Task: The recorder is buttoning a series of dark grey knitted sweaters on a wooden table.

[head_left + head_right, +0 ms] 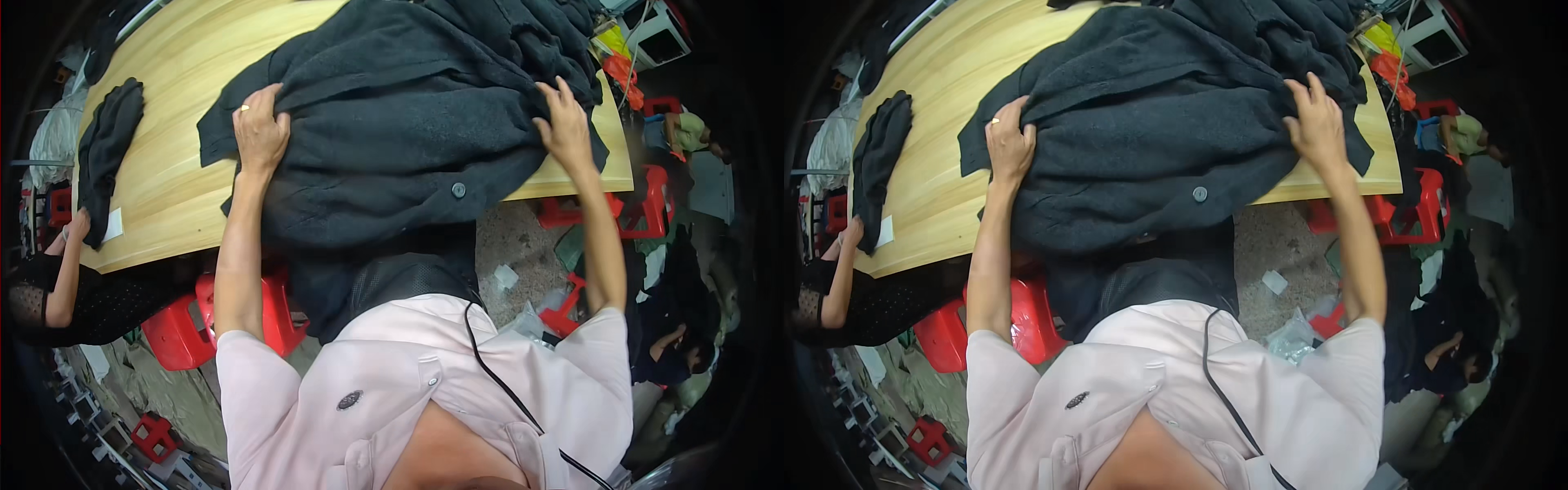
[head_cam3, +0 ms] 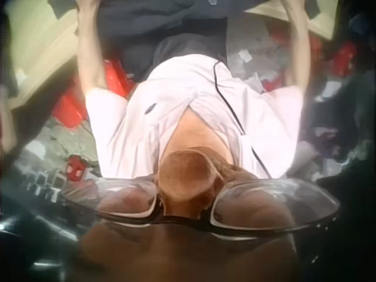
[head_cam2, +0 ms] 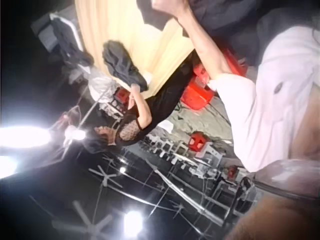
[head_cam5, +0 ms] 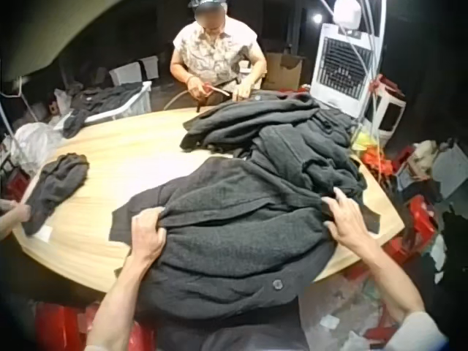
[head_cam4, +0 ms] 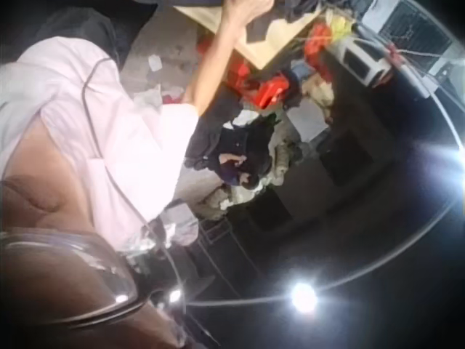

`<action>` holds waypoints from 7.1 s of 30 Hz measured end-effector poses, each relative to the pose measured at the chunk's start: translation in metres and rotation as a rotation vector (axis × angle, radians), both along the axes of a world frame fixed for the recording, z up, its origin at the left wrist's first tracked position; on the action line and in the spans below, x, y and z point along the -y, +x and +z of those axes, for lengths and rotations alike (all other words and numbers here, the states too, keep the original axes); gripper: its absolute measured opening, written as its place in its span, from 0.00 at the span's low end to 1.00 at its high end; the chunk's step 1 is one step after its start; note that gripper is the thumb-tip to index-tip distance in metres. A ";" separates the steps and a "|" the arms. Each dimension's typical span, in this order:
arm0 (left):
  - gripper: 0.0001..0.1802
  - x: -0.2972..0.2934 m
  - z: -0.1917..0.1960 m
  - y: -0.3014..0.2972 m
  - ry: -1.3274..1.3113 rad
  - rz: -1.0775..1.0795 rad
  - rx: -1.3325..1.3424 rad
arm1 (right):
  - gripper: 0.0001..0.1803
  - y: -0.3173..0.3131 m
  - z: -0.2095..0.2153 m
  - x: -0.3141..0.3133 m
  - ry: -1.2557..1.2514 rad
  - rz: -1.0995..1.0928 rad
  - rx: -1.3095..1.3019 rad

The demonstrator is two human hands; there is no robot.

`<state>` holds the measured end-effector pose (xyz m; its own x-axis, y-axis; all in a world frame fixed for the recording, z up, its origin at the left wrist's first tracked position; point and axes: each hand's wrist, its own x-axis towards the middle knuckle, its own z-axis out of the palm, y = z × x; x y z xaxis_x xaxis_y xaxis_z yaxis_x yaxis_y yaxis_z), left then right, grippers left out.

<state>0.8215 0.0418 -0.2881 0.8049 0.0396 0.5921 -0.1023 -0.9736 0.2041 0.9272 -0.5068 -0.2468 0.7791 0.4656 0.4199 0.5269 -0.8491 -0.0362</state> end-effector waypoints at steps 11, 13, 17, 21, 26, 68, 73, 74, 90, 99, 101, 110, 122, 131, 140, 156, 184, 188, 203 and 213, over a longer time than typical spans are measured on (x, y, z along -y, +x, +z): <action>0.17 0.134 0.037 -0.097 -0.190 -0.414 0.128 | 0.27 -0.153 -0.036 -0.062 -0.037 0.759 -0.301; 0.09 0.183 0.029 -0.134 -0.246 -0.497 -0.161 | 0.17 -0.139 -0.064 -0.041 -0.020 0.862 -0.110; 0.10 0.243 0.001 -0.157 -0.550 -0.537 -0.365 | 0.11 -0.121 -0.051 -0.022 -0.144 0.980 -0.138; 0.12 0.247 -0.009 -0.151 -0.442 -0.485 -0.457 | 0.14 -0.100 -0.041 0.001 -0.344 1.027 -0.181; 0.23 0.253 -0.002 -0.154 -0.533 -0.478 -0.403 | 0.07 -0.126 -0.019 -0.021 -0.106 0.937 -0.244; 0.32 0.087 0.028 -0.184 -0.186 -0.062 -0.180 | 0.20 -0.032 0.014 -0.102 0.125 0.264 -0.627; 0.36 0.085 0.001 -0.204 -0.092 0.028 -0.170 | 0.18 -0.030 0.016 -0.100 0.075 0.254 -0.592; 0.35 0.082 -0.009 -0.210 -0.076 0.042 -0.180 | 0.18 -0.029 0.021 -0.100 0.067 0.261 -0.586; 0.18 -0.017 0.005 -0.130 -0.240 0.082 -0.089 | 0.55 0.020 0.050 -0.133 -0.108 0.227 -0.910; 0.29 -0.056 -0.009 -0.091 -0.133 0.175 -0.071 | 0.23 0.015 -0.032 -0.223 -0.041 0.247 -0.197; 0.26 -0.070 -0.015 -0.082 -0.127 0.186 -0.086 | 0.18 0.023 -0.042 -0.221 0.054 0.305 -0.094; 0.12 -0.092 -0.005 -0.095 -0.486 0.046 0.019 | 0.09 0.043 -0.036 -0.194 0.369 0.299 -0.284; 0.11 -0.080 -0.025 -0.151 -0.430 -0.080 -0.157 | 0.11 0.018 -0.015 -0.145 -0.080 0.182 -0.111; 0.11 -0.087 -0.030 -0.154 -0.809 -0.142 -0.149 | 0.09 -0.144 0.031 -0.389 0.282 1.041 -0.112; 0.10 -0.082 -0.031 -0.165 -0.748 -0.136 -0.087 | 0.11 -0.180 -0.025 -0.433 0.163 0.879 -0.312; 0.06 -0.036 -0.015 -0.209 -0.711 -0.246 -0.105 | 0.09 -0.176 -0.051 -0.392 0.484 1.067 -0.060; 0.14 -0.018 -0.020 -0.218 -0.749 -0.211 -0.022 | 0.06 -0.171 -0.054 -0.393 0.456 1.127 -0.164; 0.15 -0.007 -0.027 -0.215 -0.605 -0.173 0.122 | 0.07 -0.175 -0.052 -0.391 0.463 1.102 -0.176; 0.17 -0.008 -0.027 -0.232 -0.067 0.087 0.197 | 0.10 -0.181 -0.035 -0.370 0.346 1.035 -0.006; 0.19 0.031 0.034 -0.205 -0.136 0.090 -0.133 | 0.16 -0.170 -0.027 -0.317 0.257 0.778 0.005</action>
<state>0.6161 0.0113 -0.2543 0.8651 0.1866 0.4655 0.0200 -0.9403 0.3398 0.7571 -0.1900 -0.2739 0.2704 0.7608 0.5900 0.9627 -0.2057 -0.1759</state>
